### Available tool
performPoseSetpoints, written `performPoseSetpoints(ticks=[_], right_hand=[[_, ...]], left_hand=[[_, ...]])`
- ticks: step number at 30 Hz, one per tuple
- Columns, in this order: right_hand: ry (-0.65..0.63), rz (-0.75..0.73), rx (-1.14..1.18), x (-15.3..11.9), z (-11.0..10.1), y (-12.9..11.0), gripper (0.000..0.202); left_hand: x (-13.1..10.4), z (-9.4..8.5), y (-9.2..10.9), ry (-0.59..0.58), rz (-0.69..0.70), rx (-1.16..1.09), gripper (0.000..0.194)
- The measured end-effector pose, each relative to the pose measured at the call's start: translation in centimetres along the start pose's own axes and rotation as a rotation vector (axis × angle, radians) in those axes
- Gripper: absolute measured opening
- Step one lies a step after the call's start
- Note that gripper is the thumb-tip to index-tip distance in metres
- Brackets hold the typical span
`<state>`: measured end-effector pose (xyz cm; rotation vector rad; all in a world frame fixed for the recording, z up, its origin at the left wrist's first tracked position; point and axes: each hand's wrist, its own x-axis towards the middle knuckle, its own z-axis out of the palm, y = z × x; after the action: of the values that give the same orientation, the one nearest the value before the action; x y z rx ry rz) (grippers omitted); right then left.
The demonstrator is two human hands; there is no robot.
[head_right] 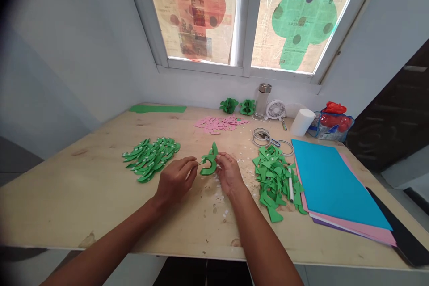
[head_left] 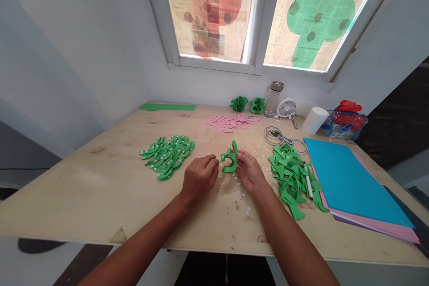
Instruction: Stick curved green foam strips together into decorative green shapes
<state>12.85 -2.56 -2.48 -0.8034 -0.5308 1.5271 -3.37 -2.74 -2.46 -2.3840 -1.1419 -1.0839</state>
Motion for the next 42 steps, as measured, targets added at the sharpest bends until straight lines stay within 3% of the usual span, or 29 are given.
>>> performPoseSetpoints(ticks=[7,20,29,33,38,42], right_hand=[[-0.028,-0.017,-0.009,0.2,-0.3,0.4,0.013],[-0.002,0.007,-0.054,0.0,-0.1,0.4,0.013],[-0.083,0.057,-0.06,-0.4,0.1,0.1,0.018],[-0.078,0.019,-0.047,-0.4,0.2,0.1,0.017],[-0.09,-0.011,-0.072,-0.5,0.3,0.1,0.016],[-0.1,-0.041,-0.1,-0.4,0.3,0.2,0.016]], left_hand=[[-0.6,-0.7,1.0,-0.023,0.136,-0.007,0.014],[-2.1,-0.7,0.6,-0.008,0.086,-0.068,0.013],[-1.8,-1.3,1.1,-0.066,0.033,-0.051,0.017],[-1.8,-1.9,1.1,-0.16,-0.144,-0.364,0.017],[-0.7,-2.4,0.7,-0.178,-0.754,-0.916,0.022],[0.7,-1.8,1.0,-0.355,-1.004,-1.174,0.023]])
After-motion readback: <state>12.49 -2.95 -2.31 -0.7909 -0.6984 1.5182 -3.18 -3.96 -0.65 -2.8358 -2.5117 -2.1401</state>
